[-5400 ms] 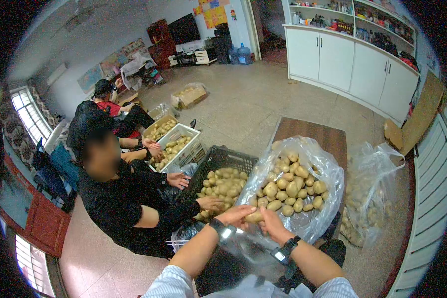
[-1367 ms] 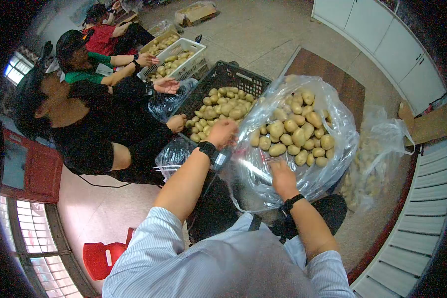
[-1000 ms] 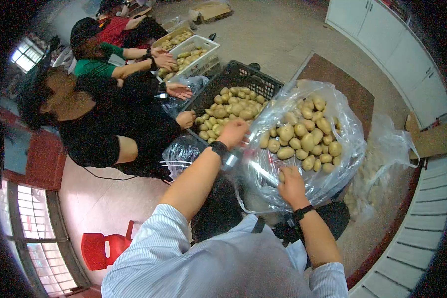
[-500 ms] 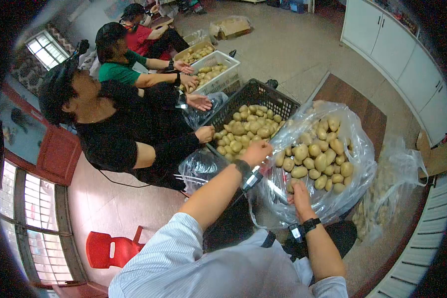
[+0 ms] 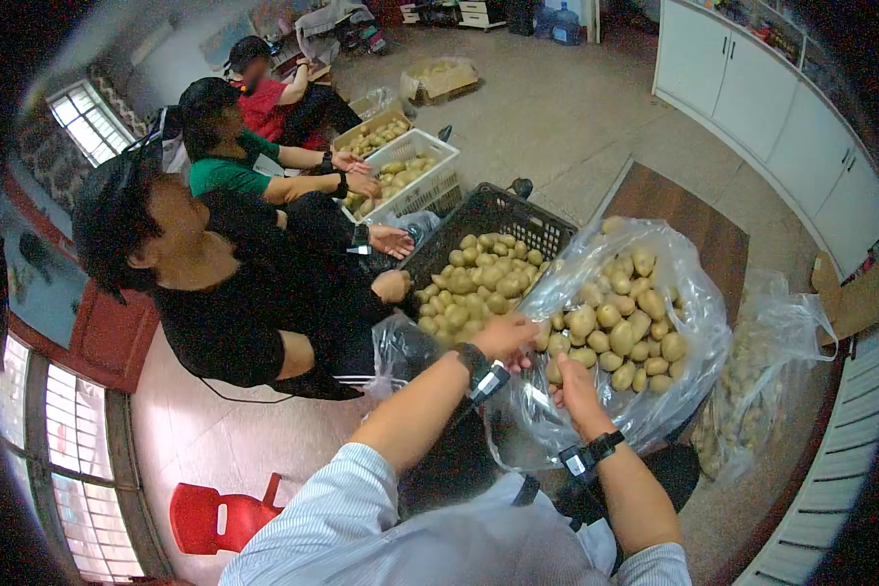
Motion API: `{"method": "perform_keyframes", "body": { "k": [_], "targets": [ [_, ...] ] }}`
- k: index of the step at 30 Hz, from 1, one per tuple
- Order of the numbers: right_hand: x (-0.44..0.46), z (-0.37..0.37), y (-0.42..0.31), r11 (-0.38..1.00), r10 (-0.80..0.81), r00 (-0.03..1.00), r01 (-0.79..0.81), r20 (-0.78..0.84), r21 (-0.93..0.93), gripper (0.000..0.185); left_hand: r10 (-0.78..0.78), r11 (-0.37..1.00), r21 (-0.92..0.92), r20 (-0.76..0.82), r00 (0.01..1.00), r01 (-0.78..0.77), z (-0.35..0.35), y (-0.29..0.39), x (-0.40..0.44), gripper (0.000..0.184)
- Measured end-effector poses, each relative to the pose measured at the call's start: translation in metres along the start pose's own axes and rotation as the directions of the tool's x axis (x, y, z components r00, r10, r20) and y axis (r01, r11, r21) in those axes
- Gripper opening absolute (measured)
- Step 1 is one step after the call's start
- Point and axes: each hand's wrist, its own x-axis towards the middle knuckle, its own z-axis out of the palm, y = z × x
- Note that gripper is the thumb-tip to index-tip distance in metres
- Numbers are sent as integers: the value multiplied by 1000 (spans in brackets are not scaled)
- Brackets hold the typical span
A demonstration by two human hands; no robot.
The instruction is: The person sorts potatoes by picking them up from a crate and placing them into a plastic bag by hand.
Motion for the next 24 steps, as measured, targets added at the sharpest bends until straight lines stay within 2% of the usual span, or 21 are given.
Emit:
{"method": "perform_keyframes", "body": {
  "k": [1, 2, 4, 6, 8, 12, 14, 18, 19, 21, 23, 24],
  "targets": [
    [0, 4, -5, 998, -22, 1000, 21, -15, -54, 43, 6, 1000, -15, 23, 1000, -6, 2, -2, 1, 47],
    [0, 8, -9, 998, -28, 999, 27, -17, -52, 43, 11, 1000, -10, 24, 1000, -10, 3, -3, 3, 47],
    [-1, 15, -16, 978, -94, 991, 75, -92, -197, 42, -13, 1000, -22, 87, 996, 15, 5, -3, 5, 53],
    [6, 14, -10, 977, -109, 992, 96, -58, -193, 39, -24, 999, -43, 119, 993, 29, 7, -1, 6, 55],
    [14, 17, 1, 793, -439, 894, 337, -92, -507, 39, -43, 993, -98, 235, 971, 68, 9, 3, 3, 53],
    [6, 23, -1, 767, -479, 875, 378, -71, -519, 43, -41, 994, -88, 268, 963, 67, 4, -7, 16, 47],
    [1, 23, -7, 759, -479, 878, 403, -19, -512, 42, 33, 998, -68, 233, 972, -18, 4, -12, 19, 40],
    [-5, 23, -10, 794, -454, 891, 411, 14, -449, 42, 11, 999, -41, 157, 988, -5, -7, -8, 11, 35],
    [0, 19, -1, 815, -426, 904, 394, 21, -425, 42, 117, 993, -46, 122, 986, -112, -15, -19, 23, 34],
    [-4, 13, 7, 842, -385, 923, 357, 13, -404, 42, 37, 962, -272, 96, 995, -10, -21, -24, 31, 34],
    [-11, 7, 6, 798, -360, 933, 320, 22, -510, 43, 16, 942, -337, 40, 999, -1, -32, -24, 34, 39],
    [-11, 0, 14, 810, -335, 942, 282, -11, -514, 43, 420, 837, 395, -20, 907, -379, -41, -29, 33, 43]
  ]
}}
